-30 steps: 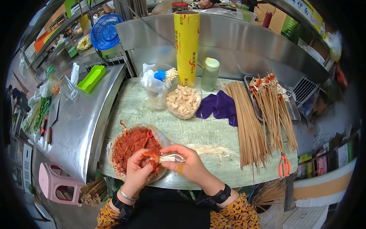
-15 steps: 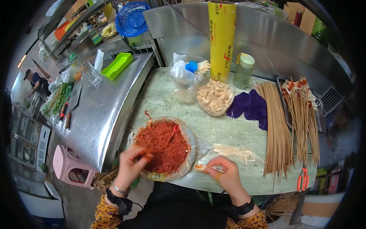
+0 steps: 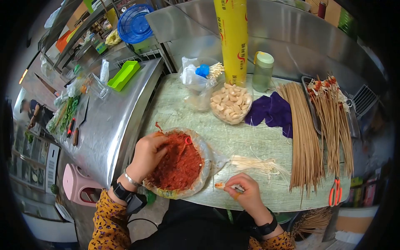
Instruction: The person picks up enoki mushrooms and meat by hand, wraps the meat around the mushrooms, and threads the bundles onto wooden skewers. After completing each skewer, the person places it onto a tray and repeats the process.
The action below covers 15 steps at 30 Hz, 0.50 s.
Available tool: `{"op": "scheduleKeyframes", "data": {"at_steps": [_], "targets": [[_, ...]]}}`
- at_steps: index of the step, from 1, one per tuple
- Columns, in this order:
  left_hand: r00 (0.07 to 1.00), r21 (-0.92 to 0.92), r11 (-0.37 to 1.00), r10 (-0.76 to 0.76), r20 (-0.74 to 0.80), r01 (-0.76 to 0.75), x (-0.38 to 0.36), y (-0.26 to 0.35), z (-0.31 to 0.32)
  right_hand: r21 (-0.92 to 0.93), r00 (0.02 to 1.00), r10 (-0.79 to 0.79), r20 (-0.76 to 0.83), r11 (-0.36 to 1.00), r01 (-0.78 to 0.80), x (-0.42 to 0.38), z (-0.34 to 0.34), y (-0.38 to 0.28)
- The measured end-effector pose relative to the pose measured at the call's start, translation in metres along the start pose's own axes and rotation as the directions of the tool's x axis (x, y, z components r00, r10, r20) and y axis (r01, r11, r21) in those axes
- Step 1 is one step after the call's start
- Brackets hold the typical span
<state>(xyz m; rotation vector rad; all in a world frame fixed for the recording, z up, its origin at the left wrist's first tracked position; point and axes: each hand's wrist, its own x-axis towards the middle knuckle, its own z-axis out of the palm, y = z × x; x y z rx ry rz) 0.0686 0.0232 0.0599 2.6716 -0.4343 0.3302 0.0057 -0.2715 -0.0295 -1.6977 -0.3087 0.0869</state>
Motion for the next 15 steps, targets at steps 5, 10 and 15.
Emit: {"op": "scheduleKeyframes", "data": {"at_steps": [5, 10, 15], "targets": [[0.991, 0.052, 0.994, 0.091, 0.098, -0.096, 0.022, -0.004, 0.012, 0.017, 1.000, -0.004, 0.007, 1.000, 0.004, 0.000, -0.002, 0.004], [0.978, 0.177, 0.981, 0.049, 0.202, -0.085, 0.032, 0.000, 0.018, 0.029, 0.999, -0.027, 0.035, 0.999, 0.026, 0.001, -0.004, 0.002], [0.971, 0.239, 0.971, -0.042, 0.237, -0.016, 0.033, 0.005, 0.012, 0.048, 0.999, -0.027, 0.042, 0.999, 0.025, 0.001, -0.005, 0.001]]}}
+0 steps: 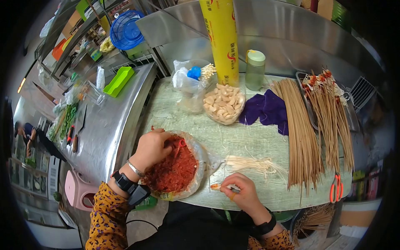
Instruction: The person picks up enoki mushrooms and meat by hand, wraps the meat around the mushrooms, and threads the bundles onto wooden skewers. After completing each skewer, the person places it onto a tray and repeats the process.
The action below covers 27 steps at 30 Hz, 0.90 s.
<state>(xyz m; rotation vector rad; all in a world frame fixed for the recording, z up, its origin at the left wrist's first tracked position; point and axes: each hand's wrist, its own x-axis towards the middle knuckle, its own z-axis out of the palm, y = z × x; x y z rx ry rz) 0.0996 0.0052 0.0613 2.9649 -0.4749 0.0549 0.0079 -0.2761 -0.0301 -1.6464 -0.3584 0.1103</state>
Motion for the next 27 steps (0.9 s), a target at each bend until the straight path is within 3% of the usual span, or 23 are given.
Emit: {"op": "scheduleKeyframes", "data": {"at_steps": [7, 9, 13, 15, 16, 18, 19, 21, 22, 24, 27], "targets": [[0.984, -0.199, 0.971, 0.101, -0.148, -0.129, -0.004, -0.011, 0.012, 0.005, 1.000, 0.002, 0.009, 1.000, -0.002, 0.001, 0.001, -0.002], [0.991, -0.286, 0.952, 0.081, -0.110, -0.109, -0.003, -0.006, 0.009, 0.012, 1.000, 0.004, 0.004, 1.000, -0.004, 0.000, 0.001, -0.002], [0.997, -0.268, 0.960, 0.078, -0.009, -0.078, -0.007, -0.012, 0.005, 0.018, 1.000, 0.023, 0.005, 1.000, -0.023, 0.000, 0.000, 0.001], [0.998, -0.564, 0.825, 0.021, 0.062, 0.017, -0.013, -0.013, 0.001, 0.014, 1.000, 0.020, 0.006, 1.000, -0.020, 0.000, 0.000, 0.000], [0.998, -0.563, 0.826, 0.022, 0.063, 0.017, -0.016, -0.014, 0.005, 0.009, 1.000, 0.018, 0.007, 1.000, -0.018, 0.000, 0.000, 0.000], [0.997, -0.862, 0.507, -0.068, -0.031, 0.008, -0.020, -0.018, 0.010, 0.009, 1.000, 0.023, 0.003, 1.000, -0.023, 0.000, 0.000, 0.000], [0.997, -0.860, 0.511, -0.072, -0.032, 0.009, -0.023, -0.021, 0.007, 0.007, 1.000, 0.026, 0.001, 1.000, -0.026, 0.001, 0.001, 0.000], [0.944, -0.944, 0.103, -0.141, 0.299, 0.315, -0.030, -0.021, -0.007, 0.003, 1.000, 0.022, 0.000, 1.000, -0.022, 0.000, 0.001, 0.002], [0.944, -0.945, 0.104, -0.147, 0.294, 0.310, -0.032, -0.023, -0.005, -0.005, 1.000, 0.021, -0.005, 1.000, -0.021, 0.000, 0.002, 0.003], [0.948, -0.956, -0.077, -0.132, 0.291, 0.283, -0.038, -0.024, 0.001, -0.029, 1.000, 0.003, -0.008, 1.000, -0.003, 0.001, 0.003, 0.003], [0.929, -0.957, -0.002, -0.240, 0.282, 0.290, -0.045, -0.015, 0.001, -0.089, 1.000, 0.003, -0.028, 0.996, -0.005, -0.001, 0.002, -0.001]]}}
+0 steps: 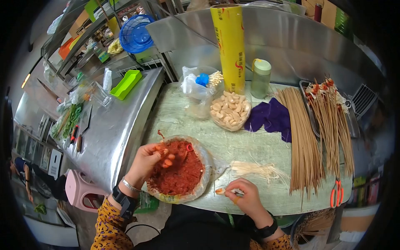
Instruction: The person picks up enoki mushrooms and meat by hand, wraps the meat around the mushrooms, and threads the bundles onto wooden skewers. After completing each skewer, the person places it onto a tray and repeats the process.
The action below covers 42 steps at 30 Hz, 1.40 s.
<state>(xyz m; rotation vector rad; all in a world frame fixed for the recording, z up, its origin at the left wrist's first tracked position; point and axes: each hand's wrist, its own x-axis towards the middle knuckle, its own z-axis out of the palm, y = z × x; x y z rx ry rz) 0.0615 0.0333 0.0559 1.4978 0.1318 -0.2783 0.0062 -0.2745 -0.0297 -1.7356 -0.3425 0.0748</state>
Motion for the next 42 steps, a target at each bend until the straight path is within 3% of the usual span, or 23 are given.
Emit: {"op": "scheduleKeyframes", "data": {"at_steps": [2, 4, 6, 8, 10, 11, 12, 14, 15, 21, 22, 24, 25, 26, 27, 28, 30, 32, 36, 39, 42], "targets": [[0.999, 0.067, 0.997, -0.020, -0.041, 0.023, -0.005, -0.003, 0.005, -0.090, 1.000, -0.004, -0.031, 0.996, 0.001, 0.001, 0.003, -0.001], [0.966, 0.428, 0.874, 0.258, -0.009, -0.229, -0.017, 0.003, 0.010, -0.140, 0.998, -0.027, -0.060, 0.990, 0.018, -0.001, 0.007, 0.005], [0.860, 0.527, 0.712, 0.505, 0.075, -0.464, -0.010, -0.017, -0.001, -0.146, 0.996, -0.040, -0.078, 0.989, 0.028, -0.003, 0.010, 0.008], [0.736, 0.637, 0.536, 0.672, 0.075, -0.554, -0.009, -0.021, -0.001, -0.124, 0.995, -0.094, -0.031, 0.988, 0.090, -0.003, 0.011, 0.006], [0.884, 0.461, 0.791, 0.466, -0.026, -0.403, -0.014, -0.017, 0.001, -0.023, 0.995, 0.097, 0.037, 0.995, -0.096, -0.008, 0.006, -0.011], [0.963, 0.458, 0.864, 0.263, -0.054, -0.210, -0.019, -0.010, -0.001, -0.022, 0.995, 0.081, 0.050, 0.997, -0.080, -0.008, 0.007, -0.015], [0.960, 0.461, 0.861, 0.274, -0.065, -0.215, -0.020, -0.012, -0.002, 0.004, 0.995, 0.097, 0.029, 0.995, -0.097, -0.008, 0.008, -0.017], [0.941, 0.296, 0.908, 0.331, -0.071, -0.297, -0.020, -0.026, 0.003, 0.033, 0.994, 0.108, 0.011, 0.994, -0.108, -0.007, 0.010, -0.016], [0.965, 0.176, 0.952, 0.260, -0.042, -0.249, -0.018, -0.032, 0.000, 0.047, 0.991, 0.133, 0.010, 0.990, -0.133, -0.008, 0.010, -0.013], [0.912, 0.039, 0.930, 0.365, -0.186, -0.364, -0.026, -0.039, 0.015, 0.046, 0.988, 0.156, -0.001, 0.987, -0.156, -0.008, 0.012, -0.008], [0.895, 0.387, 0.852, 0.427, -0.129, -0.351, -0.018, -0.056, 0.002, 0.052, 0.984, 0.180, -0.003, 0.982, -0.179, -0.012, 0.009, -0.003], [0.881, 0.470, 0.810, 0.456, -0.127, -0.351, -0.028, -0.036, 0.011, -0.137, 0.995, 0.047, -0.083, 0.989, -0.058, -0.006, 0.010, 0.017], [0.846, 0.544, 0.751, 0.517, -0.133, -0.373, -0.032, -0.035, 0.014, -0.127, 0.994, 0.085, -0.066, 0.988, -0.092, -0.005, 0.008, 0.012], [0.861, 0.575, 0.751, 0.486, -0.147, -0.326, -0.035, -0.035, 0.017, -0.114, 0.992, 0.119, -0.043, 0.986, -0.123, -0.002, 0.007, 0.000], [0.887, 0.467, 0.815, 0.444, -0.123, -0.343, -0.038, -0.030, 0.021, -0.109, 0.999, 0.052, 0.007, 0.993, -0.051, 0.002, 0.004, -0.011], [0.955, 0.002, 0.961, 0.274, -0.114, -0.276, -0.035, -0.041, 0.026, -0.096, 0.998, -0.016, 0.064, 0.995, 0.022, 0.007, 0.002, -0.023], [0.999, -0.223, 0.974, 0.039, -0.024, -0.043, -0.039, -0.032, 0.033, -0.095, 0.985, -0.081, 0.151, 0.991, 0.096, 0.018, 0.003, -0.055], [0.998, -0.394, 0.919, 0.001, 0.059, 0.022, -0.043, -0.034, 0.042, -0.053, 0.959, -0.166, 0.228, 0.982, 0.182, 0.030, 0.010, -0.082], [0.997, -0.455, 0.890, 0.000, 0.074, 0.034, -0.052, -0.038, 0.056, -0.007, 0.924, -0.263, 0.276, 0.961, 0.276, 0.053, 0.033, -0.097], [0.993, -0.451, 0.891, 0.001, 0.116, 0.052, -0.055, -0.039, 0.057, -0.094, 0.913, -0.336, 0.234, 0.926, 0.365, 0.063, 0.041, -0.089], [0.995, -0.341, 0.940, 0.032, 0.090, 0.000, -0.056, -0.042, 0.058, -0.159, 0.904, -0.370, 0.214, 0.900, 0.406, 0.065, 0.042, -0.085]]}}
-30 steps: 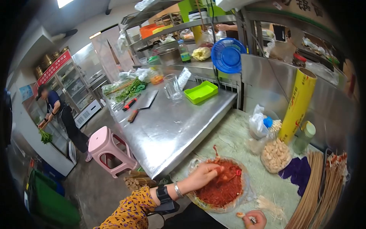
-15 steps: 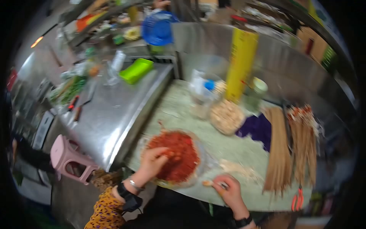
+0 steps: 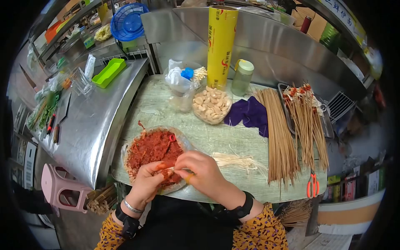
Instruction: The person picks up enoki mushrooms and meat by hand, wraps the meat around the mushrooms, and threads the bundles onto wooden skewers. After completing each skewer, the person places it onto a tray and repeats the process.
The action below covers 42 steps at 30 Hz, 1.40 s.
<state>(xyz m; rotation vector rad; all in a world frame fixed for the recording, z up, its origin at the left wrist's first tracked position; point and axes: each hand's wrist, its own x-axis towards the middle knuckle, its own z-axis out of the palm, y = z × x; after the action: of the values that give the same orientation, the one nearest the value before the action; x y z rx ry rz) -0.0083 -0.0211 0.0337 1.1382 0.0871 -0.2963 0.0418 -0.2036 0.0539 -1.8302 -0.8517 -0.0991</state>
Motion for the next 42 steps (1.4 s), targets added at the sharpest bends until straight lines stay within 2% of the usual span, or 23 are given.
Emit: {"op": "scheduleKeyframes", "data": {"at_steps": [3, 5, 6, 8, 10, 12, 14, 15, 16, 17, 18, 19, 20, 22, 24, 26, 28, 29, 31, 35, 38, 40, 42], "targets": [[1.000, -0.023, 1.000, 0.006, -0.029, -0.006, 0.000, 0.001, 0.004, 0.003, 1.000, -0.013, -0.026, 1.000, 0.013, 0.000, 0.002, 0.003], [0.989, 0.320, 0.944, 0.112, -0.100, -0.074, 0.000, 0.000, 0.004, 0.046, 0.998, 0.010, -0.068, 0.999, -0.007, -0.004, 0.006, 0.008], [0.993, 0.308, 0.948, 0.105, -0.055, -0.083, 0.001, -0.001, 0.006, 0.007, 0.996, 0.022, -0.091, 1.000, -0.022, -0.005, 0.006, 0.010], [0.982, 0.283, 0.956, 0.115, -0.148, -0.070, 0.002, -0.005, 0.005, -0.017, 0.997, -0.054, -0.053, 0.998, 0.053, -0.005, 0.004, 0.012], [0.970, 0.244, 0.961, 0.171, -0.172, -0.126, 0.005, -0.013, 0.003, -0.088, 0.994, -0.073, -0.085, 0.994, 0.066, -0.006, -0.001, 0.010], [0.977, 0.185, 0.976, 0.145, -0.158, -0.115, 0.006, -0.014, -0.001, -0.128, 0.990, -0.107, -0.096, 0.987, 0.094, -0.006, -0.016, 0.012], [0.957, 0.251, 0.952, 0.226, -0.181, -0.177, 0.007, -0.015, -0.005, -0.003, 0.938, 0.250, -0.238, 0.966, -0.259, -0.009, -0.053, 0.019], [0.949, 0.324, 0.924, 0.266, -0.168, -0.202, 0.007, -0.013, -0.004, -0.024, 0.885, 0.350, -0.306, 0.927, -0.375, -0.011, -0.077, 0.030], [0.949, 0.313, 0.927, 0.268, -0.164, -0.208, 0.007, -0.013, -0.005, -0.037, 0.819, 0.436, -0.374, 0.875, -0.483, -0.013, -0.103, 0.046], [0.938, 0.376, 0.894, 0.315, -0.143, -0.243, 0.007, -0.013, -0.006, -0.153, 0.797, 0.412, -0.442, 0.840, -0.520, -0.017, -0.130, 0.065], [0.925, 0.435, 0.857, 0.360, -0.121, -0.276, 0.007, -0.014, -0.006, -0.262, 0.777, 0.378, -0.504, 0.789, -0.555, -0.024, -0.154, 0.082], [0.923, 0.425, 0.859, 0.366, -0.123, -0.284, 0.006, -0.013, -0.006, -0.519, 0.785, 0.366, -0.499, 0.599, -0.609, -0.032, -0.173, 0.091], [0.920, 0.405, 0.870, 0.365, -0.144, -0.282, 0.006, -0.013, -0.005, -0.720, 0.795, 0.353, -0.493, 0.347, -0.601, -0.038, -0.190, 0.100], [0.913, 0.381, 0.878, 0.372, -0.165, -0.289, 0.007, -0.015, -0.005, -0.709, 0.566, 0.620, -0.544, 0.021, -0.705, -0.049, -0.211, 0.135], [0.927, 0.246, 0.935, 0.309, -0.211, -0.256, 0.009, -0.020, -0.008, -0.697, 0.554, 0.626, -0.549, 0.022, -0.716, -0.057, -0.218, 0.147], [0.926, 0.238, 0.935, 0.314, -0.211, -0.263, 0.009, -0.020, -0.009, -0.683, 0.540, 0.633, -0.555, 0.025, -0.730, -0.059, -0.224, 0.147], [0.925, 0.231, 0.935, 0.317, -0.210, -0.268, 0.009, -0.020, -0.011, -0.651, 0.464, 0.721, -0.515, 0.023, -0.759, -0.059, -0.227, 0.141], [0.928, 0.219, 0.938, 0.313, -0.204, -0.268, 0.009, -0.021, -0.012, -0.651, 0.466, 0.717, -0.518, 0.023, -0.759, -0.059, -0.229, 0.135], [0.930, 0.203, 0.941, 0.310, -0.197, -0.271, 0.010, -0.023, -0.013, -0.529, 0.437, 0.748, -0.500, 0.136, -0.838, -0.059, -0.232, 0.124], [0.927, 0.201, 0.940, 0.315, -0.205, -0.275, 0.010, -0.024, -0.014, -0.480, 0.431, 0.728, -0.532, 0.160, -0.862, -0.069, -0.238, 0.133], [0.928, 0.178, 0.943, 0.315, -0.200, -0.282, 0.011, -0.027, -0.016, -0.580, 0.471, 0.698, -0.540, 0.097, -0.809, -0.074, -0.240, 0.136], [0.929, 0.155, 0.946, 0.312, -0.198, -0.285, 0.011, -0.028, -0.016, -0.519, 0.508, 0.674, -0.537, 0.210, -0.828, -0.078, -0.238, 0.134], [0.931, 0.167, 0.945, 0.310, -0.194, -0.280, 0.012, -0.027, -0.016, -0.536, 0.509, 0.668, -0.543, 0.191, -0.822, -0.079, -0.237, 0.143]]}}
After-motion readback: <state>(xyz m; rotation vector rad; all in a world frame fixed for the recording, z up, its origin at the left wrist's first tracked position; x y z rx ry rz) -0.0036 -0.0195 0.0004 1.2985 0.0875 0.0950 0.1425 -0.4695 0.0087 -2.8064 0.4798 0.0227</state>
